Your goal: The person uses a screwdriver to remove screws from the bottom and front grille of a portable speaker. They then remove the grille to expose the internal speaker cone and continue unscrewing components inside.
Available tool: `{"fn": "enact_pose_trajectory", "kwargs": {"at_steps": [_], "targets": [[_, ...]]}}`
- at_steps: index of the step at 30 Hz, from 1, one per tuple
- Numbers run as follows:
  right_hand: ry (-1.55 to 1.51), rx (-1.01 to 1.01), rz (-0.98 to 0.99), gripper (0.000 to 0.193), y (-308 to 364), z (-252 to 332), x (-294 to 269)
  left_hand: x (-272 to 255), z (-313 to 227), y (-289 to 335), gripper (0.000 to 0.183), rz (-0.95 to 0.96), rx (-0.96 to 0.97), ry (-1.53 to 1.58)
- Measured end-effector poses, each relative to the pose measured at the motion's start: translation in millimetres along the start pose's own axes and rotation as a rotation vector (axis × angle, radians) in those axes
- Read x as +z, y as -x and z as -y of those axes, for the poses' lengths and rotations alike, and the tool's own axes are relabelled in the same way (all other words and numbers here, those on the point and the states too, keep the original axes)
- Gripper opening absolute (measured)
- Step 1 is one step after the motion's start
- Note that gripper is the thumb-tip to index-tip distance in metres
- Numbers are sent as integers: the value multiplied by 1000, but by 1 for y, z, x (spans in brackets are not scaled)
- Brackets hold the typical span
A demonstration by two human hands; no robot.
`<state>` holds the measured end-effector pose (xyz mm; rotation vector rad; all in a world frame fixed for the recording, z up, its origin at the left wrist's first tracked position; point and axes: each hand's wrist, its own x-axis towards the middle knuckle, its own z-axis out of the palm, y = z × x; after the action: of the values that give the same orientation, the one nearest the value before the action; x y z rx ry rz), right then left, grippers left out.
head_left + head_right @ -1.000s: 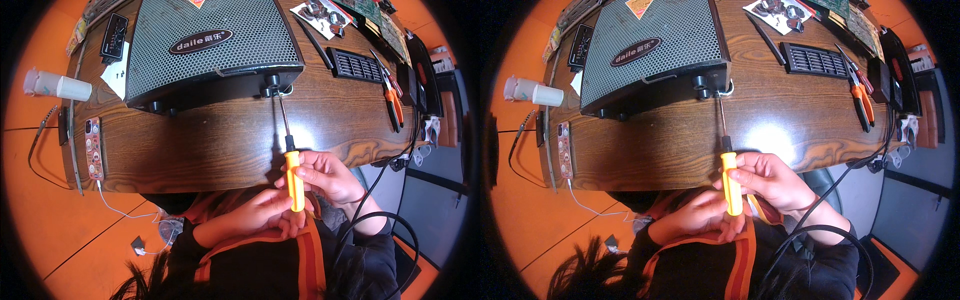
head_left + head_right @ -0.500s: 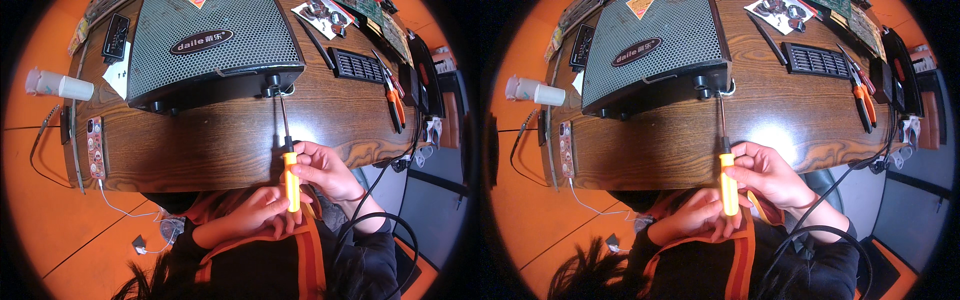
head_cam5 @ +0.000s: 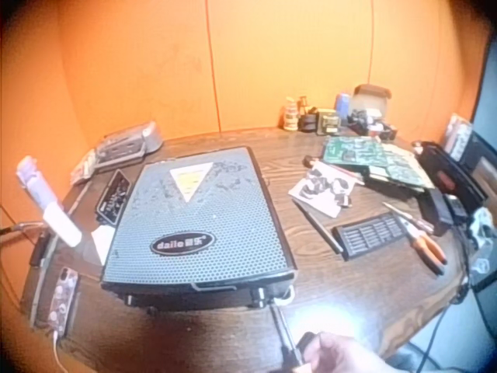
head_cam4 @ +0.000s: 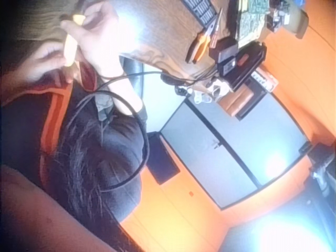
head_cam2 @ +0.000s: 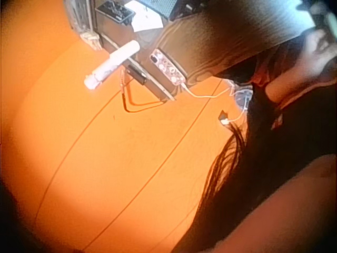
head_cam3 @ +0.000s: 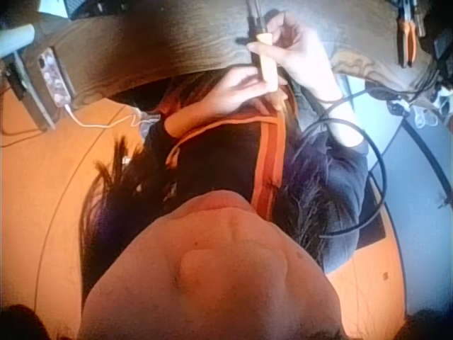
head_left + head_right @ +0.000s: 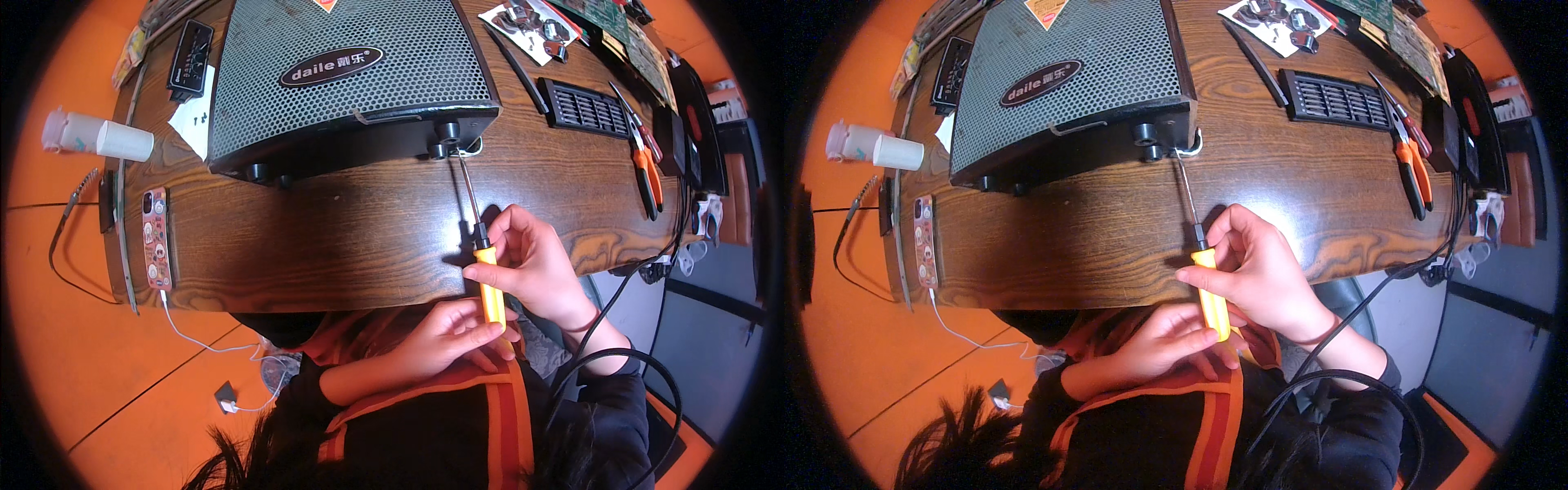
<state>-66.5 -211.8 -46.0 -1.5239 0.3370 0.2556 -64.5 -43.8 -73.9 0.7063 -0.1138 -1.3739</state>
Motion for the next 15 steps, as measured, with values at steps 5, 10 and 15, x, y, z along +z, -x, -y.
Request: {"fn": "enact_pose_trajectory", "kwargs": {"at_steps": [5,10,15], "targets": [[461,-143,-123,28,4,4,5,0,13,-9,20,-43,6,31],[498,-51,-41,18,2,13,-2,-1,18,-8,25,-16,28,206],[293,43,53,12,-6,10,-6,-4,12,-3,35,20,-9,371]]}}
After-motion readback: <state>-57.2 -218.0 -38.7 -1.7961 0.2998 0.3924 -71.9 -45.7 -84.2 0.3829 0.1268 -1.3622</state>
